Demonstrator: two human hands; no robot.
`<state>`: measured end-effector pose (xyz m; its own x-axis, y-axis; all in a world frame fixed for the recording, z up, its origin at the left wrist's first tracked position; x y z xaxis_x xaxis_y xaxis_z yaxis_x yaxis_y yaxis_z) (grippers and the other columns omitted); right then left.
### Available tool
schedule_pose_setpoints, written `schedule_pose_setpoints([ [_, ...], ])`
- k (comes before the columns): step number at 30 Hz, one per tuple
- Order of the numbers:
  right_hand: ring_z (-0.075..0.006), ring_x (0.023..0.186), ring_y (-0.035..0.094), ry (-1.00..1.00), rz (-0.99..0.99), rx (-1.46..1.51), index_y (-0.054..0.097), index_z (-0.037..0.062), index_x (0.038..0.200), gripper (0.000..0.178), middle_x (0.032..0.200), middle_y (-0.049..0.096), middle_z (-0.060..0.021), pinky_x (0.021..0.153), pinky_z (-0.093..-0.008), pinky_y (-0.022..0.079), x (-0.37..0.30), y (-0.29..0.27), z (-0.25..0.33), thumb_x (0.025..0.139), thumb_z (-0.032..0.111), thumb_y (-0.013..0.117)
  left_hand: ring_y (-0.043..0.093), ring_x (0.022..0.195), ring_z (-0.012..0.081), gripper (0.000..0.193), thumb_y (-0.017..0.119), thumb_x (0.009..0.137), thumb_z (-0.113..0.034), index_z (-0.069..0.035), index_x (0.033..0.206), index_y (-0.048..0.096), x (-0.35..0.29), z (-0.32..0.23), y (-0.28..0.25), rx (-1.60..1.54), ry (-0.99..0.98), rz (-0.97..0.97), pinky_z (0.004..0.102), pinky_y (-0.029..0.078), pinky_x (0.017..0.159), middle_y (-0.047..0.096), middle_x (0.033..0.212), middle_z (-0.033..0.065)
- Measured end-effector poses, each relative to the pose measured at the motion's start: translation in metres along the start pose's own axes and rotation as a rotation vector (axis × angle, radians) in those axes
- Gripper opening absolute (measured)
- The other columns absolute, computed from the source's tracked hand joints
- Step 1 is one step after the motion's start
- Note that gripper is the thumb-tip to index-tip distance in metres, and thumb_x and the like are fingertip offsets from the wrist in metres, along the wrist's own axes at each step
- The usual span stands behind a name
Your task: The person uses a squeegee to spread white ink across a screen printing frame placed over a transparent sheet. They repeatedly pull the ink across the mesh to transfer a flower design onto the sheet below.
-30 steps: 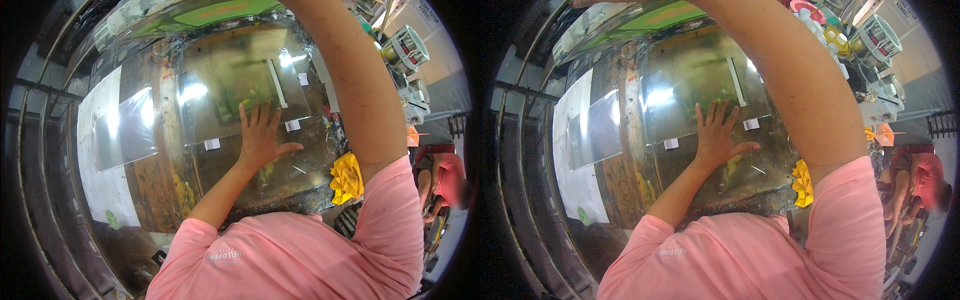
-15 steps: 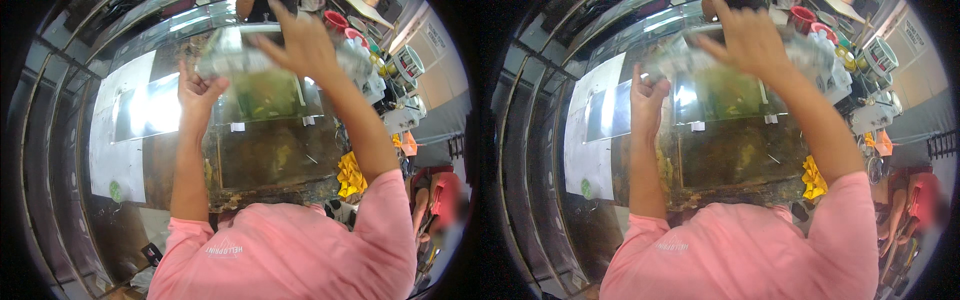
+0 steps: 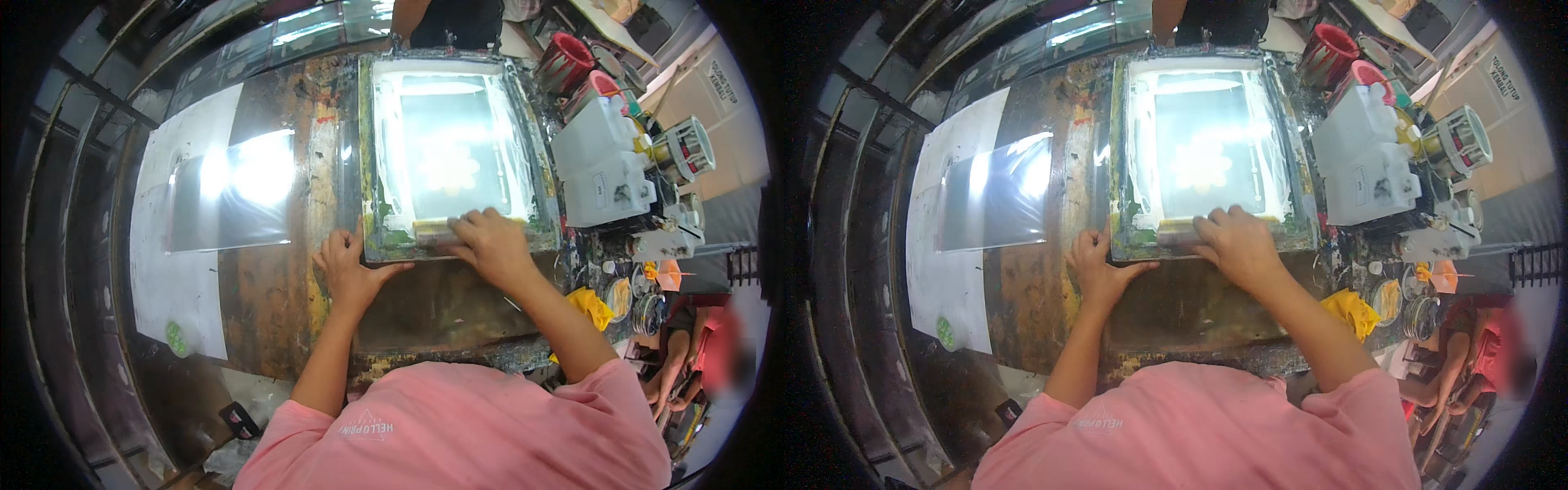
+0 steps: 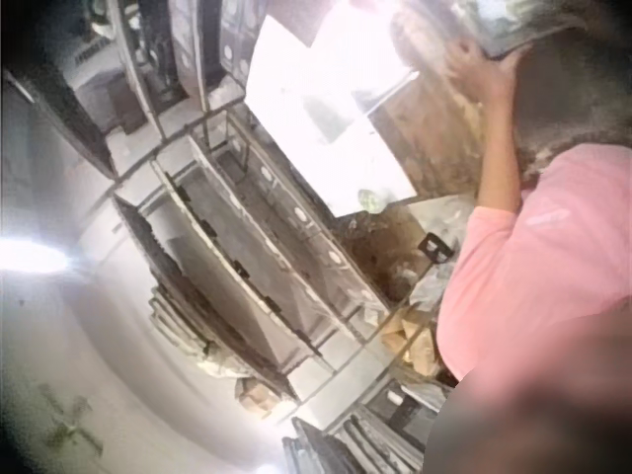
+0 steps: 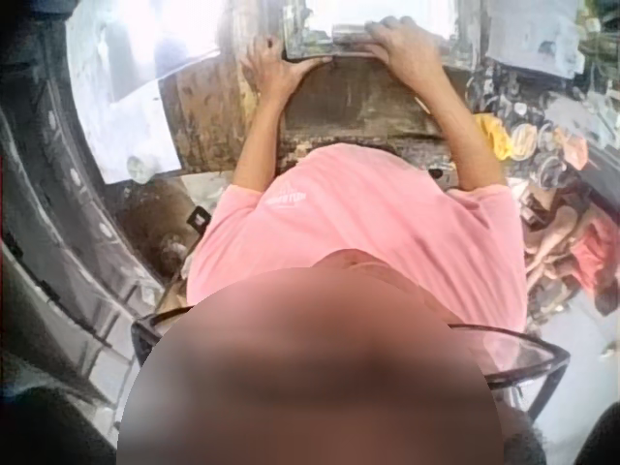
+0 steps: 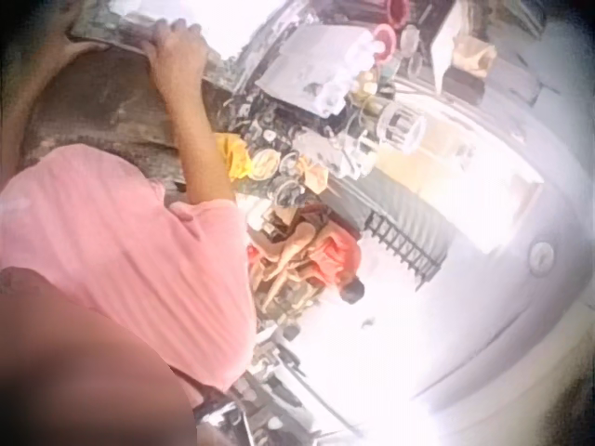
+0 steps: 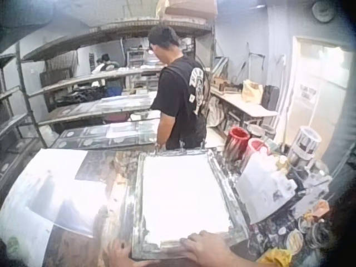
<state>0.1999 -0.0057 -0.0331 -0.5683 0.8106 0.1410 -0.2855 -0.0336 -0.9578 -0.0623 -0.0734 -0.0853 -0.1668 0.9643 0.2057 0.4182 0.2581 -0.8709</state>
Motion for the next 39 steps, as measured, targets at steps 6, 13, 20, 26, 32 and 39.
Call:
schedule_pose_setpoints([
  [6,-0.0319,0.092,0.069,-0.076,-0.218,-0.105,0.073,0.0121,0.107,0.039,0.098,0.07,-0.0087,0.076,-0.0472,0.06,0.126,0.028,-0.08,0.096,0.05,0.069,0.054,0.108,0.0285,0.103,0.098,0.049,-0.065,-0.008,0.131,0.073,0.018,0.001,0.007,-0.053,0.042,-0.065,0.0461,0.036,0.098,0.056,0.109,0.0076],
  [13,-0.0386,0.101,0.074,-0.06,0.088,0.025,0.079,0.0144,0.111,0.061,0.106,0.079,-0.0166,0.083,-0.0525,0.057,0.255,-0.027,-0.147,0.097,0.071,0.061,0.057,0.105,0.0281,0.116,0.097,0.056,-0.064,-0.006,0.149,0.061,0.013,0.001,-0.001,-0.174,0.08,-0.067,0.0434,0.039,0.096,0.064,0.101,0.0058],
  [20,-0.0328,0.095,0.071,-0.099,-0.239,-0.203,0.073,0.014,0.106,0.043,0.096,0.071,-0.0094,0.076,-0.0492,0.056,0.238,0.012,-0.143,0.099,0.055,0.065,0.059,0.085,0.0239,0.123,0.086,0.071,-0.07,0.004,0.16,0.044,0.008,0.006,-0.002,-0.201,0.191,-0.091,0.0409,0.041,0.093,0.06,0.079,0.0051],
  [26,-0.0332,0.093,0.07,-0.033,-0.061,-0.175,0.071,0.0142,0.107,0.04,0.095,0.068,-0.0101,0.074,-0.0501,0.056,0.101,-0.008,-0.049,0.098,0.053,0.066,0.058,0.082,0.0252,0.12,0.083,0.073,-0.072,0.005,0.158,0.046,-0.013,0.007,-0.012,-0.203,0.171,-0.116,0.0418,0.041,0.093,0.06,0.079,0.0063],
  [32,-0.0348,0.089,0.07,0.003,0.036,-0.101,0.062,0.0078,0.106,0.041,0.096,0.066,-0.0129,0.071,-0.0509,0.057,-0.013,-0.065,0.053,0.099,0.048,0.068,0.059,0.083,0.0301,0.112,0.085,0.077,-0.067,0.007,0.155,0.05,-0.041,0.001,-0.036,-0.233,0.166,-0.162,0.0453,0.043,0.09,0.066,0.086,0.0135],
  [39,-0.0344,0.097,0.063,-0.085,-0.358,-0.213,0.066,0.0047,0.1,0.04,0.094,0.066,-0.014,0.096,-0.0551,0.045,-0.016,-0.146,0.095,0.092,0.043,0.073,0.06,0.128,0.0299,0.096,0.09,0.089,-0.038,0.009,0.158,0.043,-0.029,-0.059,-0.096,-1.106,-0.026,-0.133,0.0371,0.048,0.107,0.067,0.137,0.0248],
])
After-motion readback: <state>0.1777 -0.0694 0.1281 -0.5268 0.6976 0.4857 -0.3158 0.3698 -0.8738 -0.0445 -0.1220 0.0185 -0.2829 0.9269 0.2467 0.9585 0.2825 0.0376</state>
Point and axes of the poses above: each hand's wrist, its own x-axis towards the middle knuckle, its own y-axis out of the palm, z = x × y, the point moved 1 cm from there along x, towards the middle knuckle
